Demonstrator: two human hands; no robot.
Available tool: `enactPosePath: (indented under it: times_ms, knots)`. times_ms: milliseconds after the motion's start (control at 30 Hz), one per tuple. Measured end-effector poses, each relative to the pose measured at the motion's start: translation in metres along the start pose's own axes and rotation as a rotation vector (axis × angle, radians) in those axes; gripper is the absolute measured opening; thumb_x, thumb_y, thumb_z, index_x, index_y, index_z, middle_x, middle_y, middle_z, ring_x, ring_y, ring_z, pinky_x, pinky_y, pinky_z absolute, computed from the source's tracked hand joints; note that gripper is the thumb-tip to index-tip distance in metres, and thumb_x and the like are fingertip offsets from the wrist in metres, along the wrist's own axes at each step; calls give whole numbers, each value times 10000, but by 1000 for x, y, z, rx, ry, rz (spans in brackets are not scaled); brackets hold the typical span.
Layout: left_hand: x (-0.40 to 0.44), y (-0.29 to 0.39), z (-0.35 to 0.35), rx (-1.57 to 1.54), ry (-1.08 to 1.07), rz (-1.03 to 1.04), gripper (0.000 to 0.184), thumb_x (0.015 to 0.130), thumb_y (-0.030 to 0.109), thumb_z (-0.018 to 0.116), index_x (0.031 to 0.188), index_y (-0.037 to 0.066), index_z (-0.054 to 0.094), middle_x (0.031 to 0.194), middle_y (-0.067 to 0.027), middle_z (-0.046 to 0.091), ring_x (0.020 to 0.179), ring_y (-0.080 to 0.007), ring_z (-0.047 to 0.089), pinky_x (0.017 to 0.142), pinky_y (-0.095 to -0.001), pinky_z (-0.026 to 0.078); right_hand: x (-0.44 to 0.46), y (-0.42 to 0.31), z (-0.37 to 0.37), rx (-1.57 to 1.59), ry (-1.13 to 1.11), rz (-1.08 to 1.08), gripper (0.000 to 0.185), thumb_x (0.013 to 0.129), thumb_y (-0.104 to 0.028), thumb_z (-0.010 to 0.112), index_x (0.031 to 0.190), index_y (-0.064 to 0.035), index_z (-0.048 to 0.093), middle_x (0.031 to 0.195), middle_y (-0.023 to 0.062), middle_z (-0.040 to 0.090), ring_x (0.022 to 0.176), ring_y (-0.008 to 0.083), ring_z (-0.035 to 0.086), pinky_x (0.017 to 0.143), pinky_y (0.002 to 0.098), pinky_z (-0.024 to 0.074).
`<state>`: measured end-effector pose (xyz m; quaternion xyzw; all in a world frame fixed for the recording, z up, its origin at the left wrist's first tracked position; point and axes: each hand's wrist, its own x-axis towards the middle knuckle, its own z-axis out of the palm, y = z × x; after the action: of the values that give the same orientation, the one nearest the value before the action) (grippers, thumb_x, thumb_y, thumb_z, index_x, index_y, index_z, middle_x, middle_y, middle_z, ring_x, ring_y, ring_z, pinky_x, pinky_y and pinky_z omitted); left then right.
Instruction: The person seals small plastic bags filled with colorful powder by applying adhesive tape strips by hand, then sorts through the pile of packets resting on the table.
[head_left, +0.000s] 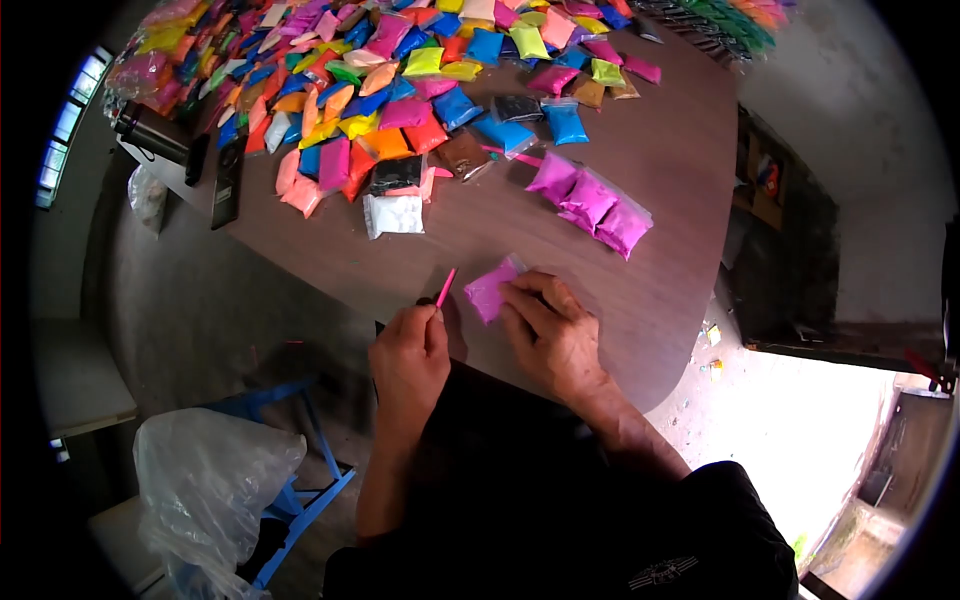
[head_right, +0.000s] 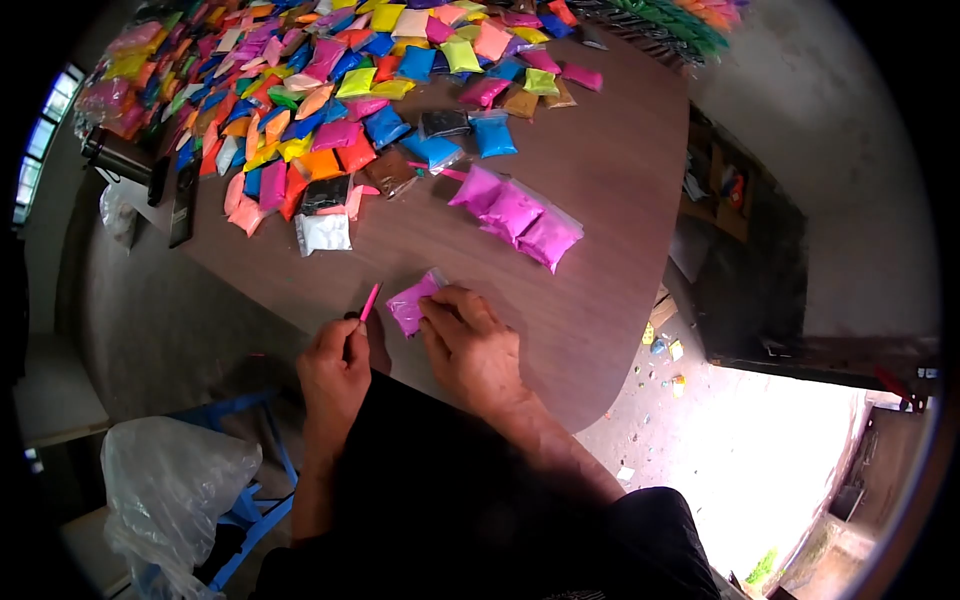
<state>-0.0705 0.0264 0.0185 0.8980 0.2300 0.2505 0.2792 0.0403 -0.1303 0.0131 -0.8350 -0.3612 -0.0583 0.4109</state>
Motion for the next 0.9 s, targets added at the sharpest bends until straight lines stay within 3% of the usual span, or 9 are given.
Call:
enactPosePath:
  times_ms: [200, 367, 500, 567, 633, 767, 900]
  knots:
    - [-16, 23, 7, -198, -82, 63, 71, 918, 42, 728, 970, 11, 690, 842, -213, 701, 724, -423, 684, 614, -428, 544, 0, 2, 0, -4, 12, -2, 242, 864, -144, 783, 1104, -114, 776, 1116, 41, 681, 966, 250, 710, 774, 377, 594]
    - [-9, 1, 11, -98, -7, 59, 59, 894, 50, 732, 946, 48, 703, 828, -172, 711, 729, -385, 698, 631, -439, 563, -1, 4, 1, -5, 24, -11, 234, 861, -147, 787, 1093, -116, 778, 1093, 40, 683, 954, 251, 708, 771, 376, 594]
    - [1, -7, -2, -11, 17, -56, 51, 903, 72, 727, 950, 52, 718, 804, -178, 709, 725, -391, 702, 640, -436, 569, 0, 2, 1, -10, 23, -8, 224, 859, -153, 790, 1081, -122, 779, 1090, 35, 683, 933, 249, 708, 757, 375, 593]
    - [3, 5, -10, -109, -29, -147, 54, 904, 82, 732, 948, 59, 710, 816, -180, 710, 731, -395, 700, 630, -433, 563, 0, 0, 1, -2, 29, 5, 223, 839, -125, 803, 1060, -113, 781, 1081, 36, 685, 928, 245, 710, 759, 372, 592]
    - [-6, 15, 1, -159, -26, -72, 56, 907, 86, 733, 947, 59, 704, 812, -180, 707, 727, -396, 697, 623, -432, 559, -1, -1, 0, 3, 34, 18, 223, 819, -98, 816, 1040, -104, 782, 1072, 37, 687, 923, 241, 713, 761, 370, 591]
    - [-10, 12, 17, -113, -13, 39, 68, 906, 86, 737, 949, 63, 689, 798, -181, 697, 711, -392, 690, 609, -433, 549, -1, -1, -2, 17, -5, 47, 194, 868, -168, 786, 1055, -120, 773, 1185, 38, 675, 940, 253, 722, 768, 382, 602]
    - [-7, -12, 11, -36, 45, -61, 38, 916, 89, 717, 931, 60, 697, 760, -186, 678, 666, -389, 675, 593, -434, 536, -1, 3, -1, 4, 14, 9, 190, 868, -178, 787, 1044, -112, 766, 1286, 60, 671, 1013, 276, 726, 812, 402, 605]
